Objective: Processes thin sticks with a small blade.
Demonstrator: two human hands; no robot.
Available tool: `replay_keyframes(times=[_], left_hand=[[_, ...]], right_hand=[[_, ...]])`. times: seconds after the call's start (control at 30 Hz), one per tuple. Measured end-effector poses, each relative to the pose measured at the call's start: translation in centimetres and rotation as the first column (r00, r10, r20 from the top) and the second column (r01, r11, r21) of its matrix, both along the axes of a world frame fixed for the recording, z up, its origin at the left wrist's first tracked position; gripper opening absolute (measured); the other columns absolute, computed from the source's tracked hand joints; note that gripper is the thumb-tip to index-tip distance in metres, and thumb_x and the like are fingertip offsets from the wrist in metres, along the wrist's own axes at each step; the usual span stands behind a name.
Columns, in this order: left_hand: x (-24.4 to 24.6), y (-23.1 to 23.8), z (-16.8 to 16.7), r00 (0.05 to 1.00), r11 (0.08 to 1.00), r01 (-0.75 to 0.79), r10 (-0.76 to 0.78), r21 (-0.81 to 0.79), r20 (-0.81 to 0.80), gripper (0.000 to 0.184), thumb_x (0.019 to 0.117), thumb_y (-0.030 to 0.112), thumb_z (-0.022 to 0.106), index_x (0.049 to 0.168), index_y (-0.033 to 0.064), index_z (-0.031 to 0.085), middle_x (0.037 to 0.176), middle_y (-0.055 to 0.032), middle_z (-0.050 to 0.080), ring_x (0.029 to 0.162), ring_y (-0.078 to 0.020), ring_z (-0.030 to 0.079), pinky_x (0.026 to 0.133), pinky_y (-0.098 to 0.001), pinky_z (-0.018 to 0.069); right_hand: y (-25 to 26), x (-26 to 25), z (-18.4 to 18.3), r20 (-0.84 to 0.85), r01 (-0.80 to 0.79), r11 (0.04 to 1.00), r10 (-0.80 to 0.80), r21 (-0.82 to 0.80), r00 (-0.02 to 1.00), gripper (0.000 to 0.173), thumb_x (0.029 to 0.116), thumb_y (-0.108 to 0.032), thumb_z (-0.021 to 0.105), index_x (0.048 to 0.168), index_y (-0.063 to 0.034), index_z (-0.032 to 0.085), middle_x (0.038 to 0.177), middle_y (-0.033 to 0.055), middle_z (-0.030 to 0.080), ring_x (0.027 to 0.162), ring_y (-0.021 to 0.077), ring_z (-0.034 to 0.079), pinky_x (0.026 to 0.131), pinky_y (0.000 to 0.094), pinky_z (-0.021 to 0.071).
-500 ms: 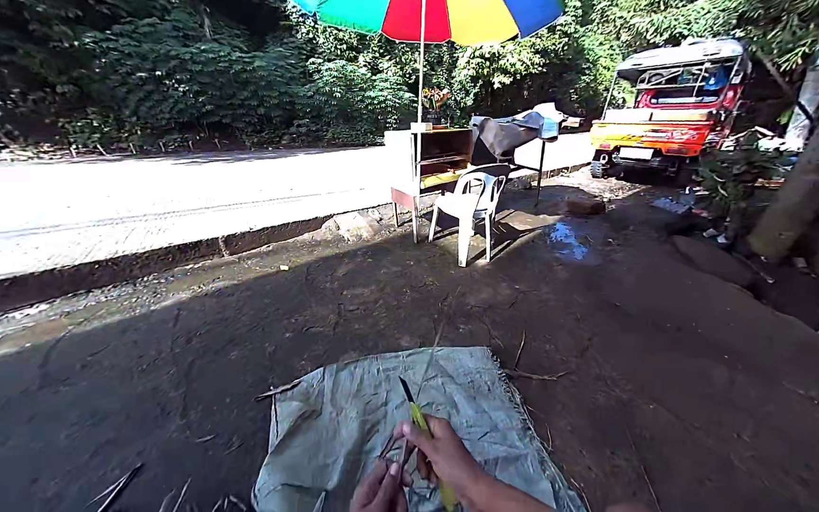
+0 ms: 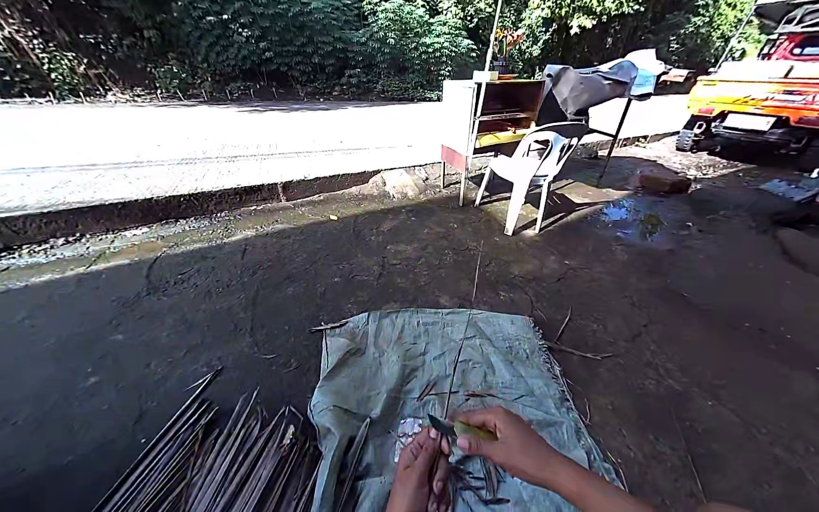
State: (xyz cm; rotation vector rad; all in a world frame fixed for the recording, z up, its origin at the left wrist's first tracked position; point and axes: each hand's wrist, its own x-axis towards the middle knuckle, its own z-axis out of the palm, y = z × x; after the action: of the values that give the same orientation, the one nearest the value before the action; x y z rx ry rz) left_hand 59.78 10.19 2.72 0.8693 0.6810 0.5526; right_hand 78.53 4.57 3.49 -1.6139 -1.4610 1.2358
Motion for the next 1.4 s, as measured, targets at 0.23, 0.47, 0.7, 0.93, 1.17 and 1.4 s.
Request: replay_keyframes(times=[0.23, 0.47, 0.7, 0.93, 1.17, 1.4], left_hand=[[0.7, -0.6, -0.2, 0.995, 0.999, -0.039, 0.037, -0.011, -0.09, 0.038, 0.1118, 0.01, 0.024, 0.086, 0.0084, 0.053, 0.046, 0.0085, 0.043, 0.035, 0.0019, 0.039, 0.039, -0.013, 0.0359], [0.1, -1.5, -0.1, 0.995, 1.0, 0.02, -0.017, 0.022, -0.099, 0.038, 0.1103, 0.007, 0.025, 0.085, 0.0092, 0.054, 0.047, 0.0098, 0.045, 0.037, 0.0037, 0.039, 0.04, -0.0121, 0.0354], [-0.2, -1.4, 0.3, 0.996, 0.995, 0.077, -0.074, 0.059, -0.05, 0.038, 0.1091, 0.008, 0.026, 0.085, 0.0097, 0.056, 0.048, 0.0101, 0.046, 0.038, 0.0045, 0.04, 0.041, -0.0111, 0.0361], [-0.9, 0.3, 0.3, 0.983, 0.968, 0.077, -0.035, 0.238, -0.178, 0.034, 0.1083, 0.008, 0.03, 0.087, 0.0092, 0.057, 0.049, 0.0106, 0.047, 0.038, 0.0034, 0.041, 0.04, -0.0129, 0.0373], [-0.9, 2.2, -0.4, 0.959, 0.971, -0.026, 0.092, 0.238, -0.267, 0.033, 0.1113, 0.01, 0.03, 0.091, 0.0056, 0.055, 0.05, 0.0083, 0.045, 0.038, 0.0004, 0.042, 0.041, -0.0147, 0.0397], [0.0, 1.7, -0.7, 0.988, 0.99, -0.016, 0.037, 0.143, -0.148, 0.035, 0.1106, 0.01, 0.026, 0.09, 0.0082, 0.054, 0.049, 0.0086, 0.046, 0.038, 0.001, 0.042, 0.041, -0.0142, 0.0395]], right_hand=[[1.7, 2.7, -0.3, 0.167, 0.158, 0.987, -0.158, 0.013, 0.973, 0.043, 0.1044, -0.036, 0.059, 0.14, -0.0125, 0.064, 0.123, 0.0162, 0.071, 0.111, 0.0317, 0.068, 0.098, 0.059, 0.0479], [2.9, 8.5, 1.0, 0.053, 0.503, 0.859, -0.509, 0.095, 0.859, 0.032, 0.1059, -0.014, 0.056, 0.134, 0.0007, 0.059, 0.081, 0.0069, 0.061, 0.064, 0.0124, 0.055, 0.067, 0.0317, 0.0502], [2.7, 10.4, 3.3, -0.168, 0.753, 0.52, -0.767, 0.403, 0.619, 0.029, 0.1053, -0.008, 0.054, 0.129, 0.008, 0.059, 0.078, 0.004, 0.058, 0.058, 0.0056, 0.05, 0.055, 0.0226, 0.0444], [1.3, 11.2, 5.3, -0.481, 0.815, 0.18, -0.73, 0.551, 0.486, 0.022, 0.1056, -0.009, 0.049, 0.121, 0.0048, 0.056, 0.072, -0.0095, 0.054, 0.054, -0.0054, 0.049, 0.052, 0.0111, 0.0441], [0.5, 8.5, 5.9, -0.303, 0.698, 0.604, -0.631, 0.385, 0.714, 0.036, 0.1066, -0.012, 0.043, 0.137, 0.0065, 0.048, 0.07, -0.0083, 0.052, 0.051, -0.0027, 0.046, 0.048, 0.0144, 0.0399], [1.5, -1.5, 0.9, -0.172, 0.049, 0.99, -0.071, -0.129, 0.983, 0.044, 0.1073, -0.018, 0.051, 0.146, 0.0024, 0.05, 0.072, -0.0003, 0.054, 0.055, 0.0051, 0.042, 0.054, 0.0243, 0.0379]])
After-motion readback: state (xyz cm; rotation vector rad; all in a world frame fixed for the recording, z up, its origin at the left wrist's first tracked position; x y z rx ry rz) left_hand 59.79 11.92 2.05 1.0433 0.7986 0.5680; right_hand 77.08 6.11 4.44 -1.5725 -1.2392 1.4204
